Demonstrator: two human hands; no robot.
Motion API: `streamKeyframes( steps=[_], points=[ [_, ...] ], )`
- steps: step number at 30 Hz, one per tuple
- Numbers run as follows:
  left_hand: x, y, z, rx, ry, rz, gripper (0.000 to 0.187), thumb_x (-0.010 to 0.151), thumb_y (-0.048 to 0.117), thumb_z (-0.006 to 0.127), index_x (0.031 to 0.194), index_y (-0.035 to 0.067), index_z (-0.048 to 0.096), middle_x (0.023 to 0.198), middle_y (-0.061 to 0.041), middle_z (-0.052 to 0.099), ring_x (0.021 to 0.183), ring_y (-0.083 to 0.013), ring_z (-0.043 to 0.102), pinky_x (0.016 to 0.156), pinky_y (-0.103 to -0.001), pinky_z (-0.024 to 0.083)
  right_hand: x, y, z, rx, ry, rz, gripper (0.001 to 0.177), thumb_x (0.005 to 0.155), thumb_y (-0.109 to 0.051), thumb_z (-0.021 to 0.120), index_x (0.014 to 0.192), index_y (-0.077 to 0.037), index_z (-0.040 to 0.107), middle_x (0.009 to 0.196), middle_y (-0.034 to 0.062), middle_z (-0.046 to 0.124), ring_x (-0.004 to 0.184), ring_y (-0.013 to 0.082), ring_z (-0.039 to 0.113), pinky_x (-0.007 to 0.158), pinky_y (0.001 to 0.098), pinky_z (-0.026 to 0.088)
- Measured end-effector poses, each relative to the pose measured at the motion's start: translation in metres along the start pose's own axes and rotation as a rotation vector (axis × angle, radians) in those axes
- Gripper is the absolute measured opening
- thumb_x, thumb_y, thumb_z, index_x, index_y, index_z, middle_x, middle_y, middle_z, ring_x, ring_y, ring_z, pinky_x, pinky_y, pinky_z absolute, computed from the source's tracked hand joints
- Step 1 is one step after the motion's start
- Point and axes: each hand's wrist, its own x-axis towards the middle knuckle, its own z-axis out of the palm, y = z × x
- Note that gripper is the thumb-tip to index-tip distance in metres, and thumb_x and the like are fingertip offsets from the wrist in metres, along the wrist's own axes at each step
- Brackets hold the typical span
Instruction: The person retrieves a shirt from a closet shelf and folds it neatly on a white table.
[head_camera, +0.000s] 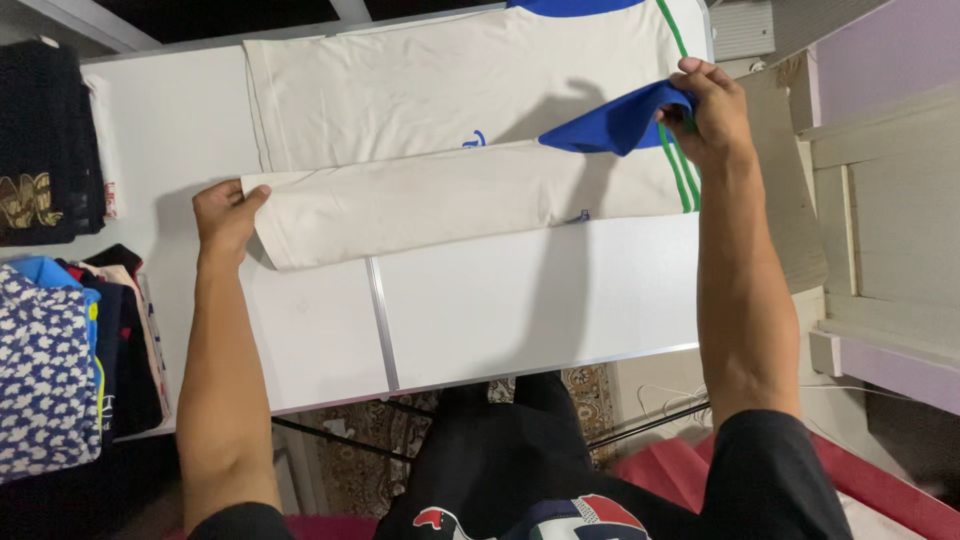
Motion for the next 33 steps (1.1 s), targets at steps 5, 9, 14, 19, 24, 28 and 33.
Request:
streamKeyframes(
  steps=[5, 9, 14, 19, 24, 28, 33],
  points=[
    [0.025, -0.026, 0.021, 0.009, 0.131, 0.194, 0.027, 0.096, 0.005, 0.077, 0.117, -0.008, 0.068, 0.106, -0.014, 0.077, 0.091, -0.0157, 0.071, 0.082, -0.028, 0.057, 0.028, 0.030, 0.008, 0.178, 0.074, -0.029, 0.056, 0.101, -0.007, 0.058, 0.152, -0.009, 0.035, 0.114, 0.0115, 0.062, 0.104, 0.0327, 0.075, 0.093, 0.0470, 0.067],
    [-0.023, -0.039, 0.046, 0.495, 0.311, 0.621, 0.039, 0.092, 0.002, 0.079, 0.128, -0.005, 0.064, 0.126, -0.024, 0.069, 0.116, -0.0389, 0.063, 0.101, -0.049, 0.049, -0.024, 0.079, 0.017, -0.646, -0.087, -0.349, 0.080, 0.102, -0.014, 0.071, 0.163, -0.013, 0.019, 0.144, 0.0251, 0.057, 0.129, 0.0330, 0.060, 0.105, 0.0477, 0.053],
    [-0.086, -0.036, 0.095, 0.637, 0.040, 0.616, 0.058, 0.099, 0.022, 0.068, 0.150, -0.001, 0.052, 0.163, -0.028, 0.037, 0.153, -0.0439, 0.031, 0.125, -0.057, 0.020, -0.084, 0.135, 0.026, -1.437, -0.208, -0.544, 0.072, 0.099, -0.036, 0.066, 0.160, -0.015, 0.035, 0.164, 0.0217, 0.037, 0.153, 0.0376, 0.033, 0.124, 0.0586, 0.027],
    [-0.095, -0.041, 0.108, 0.851, -0.050, 0.471, 0.075, 0.106, 0.046, 0.052, 0.165, 0.006, 0.030, 0.172, -0.027, 0.009, 0.159, -0.0430, 0.004, 0.128, -0.056, 0.002, -0.087, 0.160, 0.003, -1.734, -0.172, -0.414, 0.076, 0.103, -0.065, 0.042, 0.166, -0.024, 0.031, 0.175, 0.0116, 0.013, 0.161, 0.0358, 0.006, 0.124, 0.0662, -0.005],
    [-0.109, -0.051, 0.104, 0.824, -0.038, 0.410, 0.082, 0.104, 0.055, 0.046, 0.165, 0.006, 0.024, 0.171, -0.027, 0.006, 0.159, -0.0423, 0.002, 0.128, -0.056, 0.000, -0.109, 0.166, -0.011, -1.747, -0.064, -0.324, 0.084, 0.098, -0.073, 0.041, 0.166, -0.025, 0.026, 0.174, 0.0109, 0.007, 0.160, 0.0333, 0.002, 0.118, 0.0712, -0.012],
    [-0.138, -0.070, 0.091, 0.842, -0.025, 0.376, 0.082, 0.104, 0.059, 0.043, 0.165, 0.007, 0.025, 0.171, -0.027, 0.008, 0.159, -0.0431, 0.003, 0.128, -0.056, 0.000, -0.144, 0.178, -0.016, -1.802, -0.064, -0.356, 0.087, 0.096, -0.075, 0.042, 0.166, -0.025, 0.026, 0.174, 0.0116, 0.007, 0.160, 0.0322, 0.001, 0.117, 0.0709, -0.012],
    [-0.193, -0.106, 0.061, 0.868, -0.016, 0.378, 0.083, 0.102, 0.060, 0.041, 0.165, 0.008, 0.025, 0.171, -0.028, 0.009, 0.158, -0.0436, 0.003, 0.128, -0.056, 0.000, -0.210, 0.187, -0.025, -1.813, -0.096, -0.306, 0.080, 0.097, -0.070, 0.039, 0.163, -0.024, 0.031, 0.172, 0.0117, 0.013, 0.159, 0.0303, 0.010, 0.123, 0.0633, -0.005]
  ],
)
